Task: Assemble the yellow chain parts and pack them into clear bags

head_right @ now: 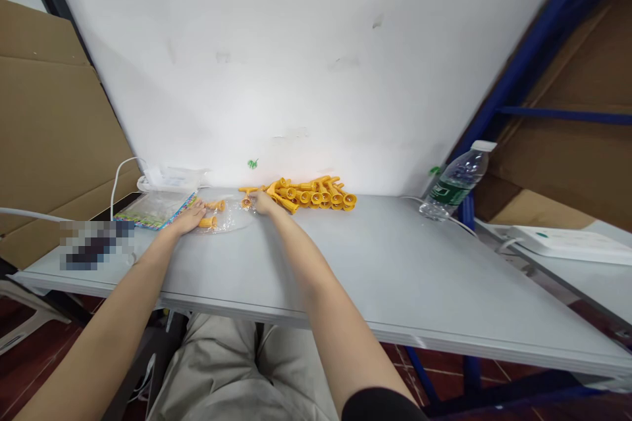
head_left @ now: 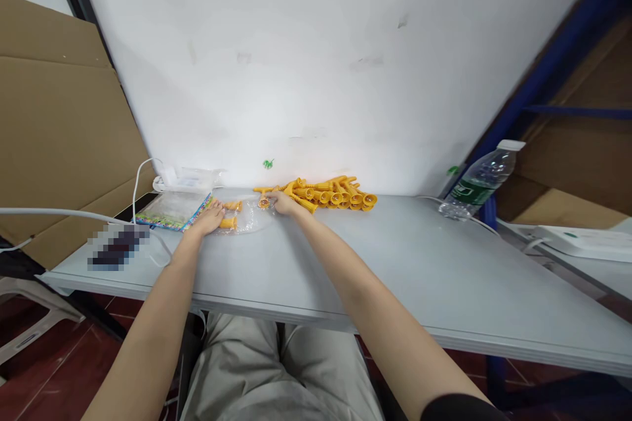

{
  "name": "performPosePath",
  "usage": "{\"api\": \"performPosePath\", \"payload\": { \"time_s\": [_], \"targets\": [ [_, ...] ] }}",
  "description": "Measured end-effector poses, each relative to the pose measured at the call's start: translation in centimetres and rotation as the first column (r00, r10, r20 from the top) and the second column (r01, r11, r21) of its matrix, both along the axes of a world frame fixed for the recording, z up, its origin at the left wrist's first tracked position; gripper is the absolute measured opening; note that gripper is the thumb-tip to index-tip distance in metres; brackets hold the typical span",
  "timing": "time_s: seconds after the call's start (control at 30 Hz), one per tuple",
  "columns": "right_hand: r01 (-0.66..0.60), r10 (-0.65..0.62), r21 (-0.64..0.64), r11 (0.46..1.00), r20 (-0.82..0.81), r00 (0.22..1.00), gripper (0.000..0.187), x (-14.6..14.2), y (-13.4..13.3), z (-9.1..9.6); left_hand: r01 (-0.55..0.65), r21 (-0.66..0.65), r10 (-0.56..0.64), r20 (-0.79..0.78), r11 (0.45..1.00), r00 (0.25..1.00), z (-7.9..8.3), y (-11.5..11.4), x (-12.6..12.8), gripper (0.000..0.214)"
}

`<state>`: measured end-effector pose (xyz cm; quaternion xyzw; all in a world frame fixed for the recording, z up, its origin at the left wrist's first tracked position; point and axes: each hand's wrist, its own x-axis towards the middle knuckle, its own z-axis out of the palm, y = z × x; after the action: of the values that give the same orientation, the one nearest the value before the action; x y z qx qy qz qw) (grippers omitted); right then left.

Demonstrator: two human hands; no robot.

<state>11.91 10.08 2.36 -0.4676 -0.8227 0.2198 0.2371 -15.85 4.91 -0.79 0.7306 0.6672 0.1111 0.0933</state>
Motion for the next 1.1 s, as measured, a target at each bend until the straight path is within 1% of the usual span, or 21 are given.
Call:
{"api": "performPosePath", "payload": {
  "time_s": [0.1, 0.23, 0.3, 0.33, 0.4, 0.47, 0.5, 0.57, 0.6, 0.67, 0.73, 0.77, 0.83, 0.87, 0.9, 0.93, 0.97, 1.03, 1.07, 1.1],
  "targets": [
    [-0.066, 0.061, 0.069, 0.995, 0.064, 0.996, 0.058, -0.4, 0.2, -0.2, -0.001, -0.005, 0.001, -0.012, 1.000, 1.000, -0.2, 0.2, -0.2, 0.060],
    [-0.187, 0.152, 0.165, 0.968, 0.202, 0.967, 0.048, -0.8, 0.4, -0.4, -0.012, -0.004, 0.012, -0.023, 1.000, 1.000, -0.4, 0.4, -0.1, 0.061],
    [-0.207, 0.166, 0.189, 0.960, 0.214, 0.963, 0.042, -0.9, 0.5, -0.8, -0.016, -0.006, 0.015, -0.023, 1.000, 1.000, -0.4, 0.3, 0.1, 0.062],
    [-0.202, 0.164, 0.201, 0.959, 0.190, 0.968, 0.041, -0.9, 0.5, -1.0, -0.017, -0.007, 0.017, -0.022, 1.000, 1.000, -0.3, 0.2, 0.1, 0.062],
    [-0.149, 0.137, 0.230, 0.962, 0.067, 0.988, 0.041, -1.0, 0.6, -1.4, -0.018, -0.006, 0.018, -0.018, 1.000, 1.000, -0.3, 0.1, 0.1, 0.062],
    [-0.027, 0.069, 0.255, 0.967, -0.156, 0.985, 0.043, -1.1, 0.7, -1.5, -0.012, -0.002, 0.012, -0.006, 1.000, 1.000, -0.3, 0.1, 0.0, 0.062],
    [0.051, 0.023, 0.249, 0.967, -0.284, 0.959, 0.043, -1.2, 0.7, -1.3, -0.008, 0.003, 0.008, 0.002, 1.000, 1.000, -0.3, 0.1, 0.0, 0.062],
    [0.202, -0.079, 0.191, 0.961, -0.509, 0.857, 0.038, -1.3, 0.8, -0.7, 0.002, 0.010, -0.002, 0.012, 1.000, 1.000, -0.3, 0.1, -0.1, 0.062],
    [0.262, -0.125, 0.149, 0.953, -0.596, 0.793, 0.035, -1.3, 0.8, -0.1, 0.005, 0.009, -0.005, 0.010, 1.000, 1.000, -0.3, 0.0, -0.1, 0.062],
    [0.348, -0.190, 0.079, 0.934, -0.716, 0.672, 0.031, -1.0, 0.4, 1.2, 0.008, -0.005, -0.008, -0.006, 1.000, 1.000, -0.3, 0.0, 0.1, 0.062],
    [0.378, -0.181, 0.071, 0.923, -0.787, 0.589, 0.031, -0.3, -0.3, 2.6, 0.016, -0.019, -0.016, -0.018, 1.000, 1.000, -0.3, 0.0, 0.3, 0.063],
    [0.375, -0.156, 0.086, 0.923, -0.808, 0.569, 0.032, 0.2, -0.8, 3.3, 0.022, -0.027, -0.023, -0.017, 0.999, 1.000, -0.3, 0.0, 0.5, 0.063],
    [0.343, -0.110, 0.106, 0.933, -0.826, 0.553, 0.035, 1.4, -2.1, 4.6, 0.038, -0.039, -0.038, -0.004, 0.999, 0.999, -0.3, -0.1, 1.0, 0.063],
    [0.306, -0.097, 0.095, 0.947, -0.826, 0.555, 0.037, 2.1, -2.9, 5.1, 0.044, -0.042, -0.044, 0.004, 0.998, 0.999, -0.3, -0.1, 1.3, 0.063],
    [0.241, -0.081, 0.076, 0.967, -0.810, 0.581, 0.038, 2.7, -3.8, 5.5, 0.049, -0.045, -0.049, 0.011, 0.998, 0.999, -0.2, -0.1, 1.7, 0.063],
    [0.165, -0.065, 0.049, 0.985, -0.780, 0.623, 0.039, 3.4, -4.6, 5.9, 0.054, -0.045, -0.053, 0.017, 0.998, 0.998, -0.2, -0.2, 2.1, 0.063],
    [0.091, -0.050, 0.018, 0.996, -0.723, 0.689, 0.039, 4.1, -5.5, 6.1, 0.059, -0.042, -0.058, 0.022, 0.997, 0.998, -0.2, -0.2, 2.5, 0.063],
    [-0.026, -0.007, -0.058, 0.998, -0.504, 0.864, 0.032, 5.2, -6.9, 6.2, 0.071, -0.048, -0.069, 0.032, 0.996, 0.997, -0.1, -0.3, 3.5, 0.064],
    [-0.048, 0.014, -0.087, 0.995, -0.354, 0.935, 0.028, 5.7, -7.5, 6.1, 0.079, -0.056, -0.077, 0.035, 0.995, 0.996, 0.0, -0.3, 4.1, 0.064],
    [-0.048, 0.027, -0.103, 0.994, -0.202, 0.979, 0.025, 6.0, -8.0, 6.0, 0.090, -0.062, -0.088, 0.038, 0.994, 0.995, 0.1, -0.4, 4.6, 0.064]
  ]
}}
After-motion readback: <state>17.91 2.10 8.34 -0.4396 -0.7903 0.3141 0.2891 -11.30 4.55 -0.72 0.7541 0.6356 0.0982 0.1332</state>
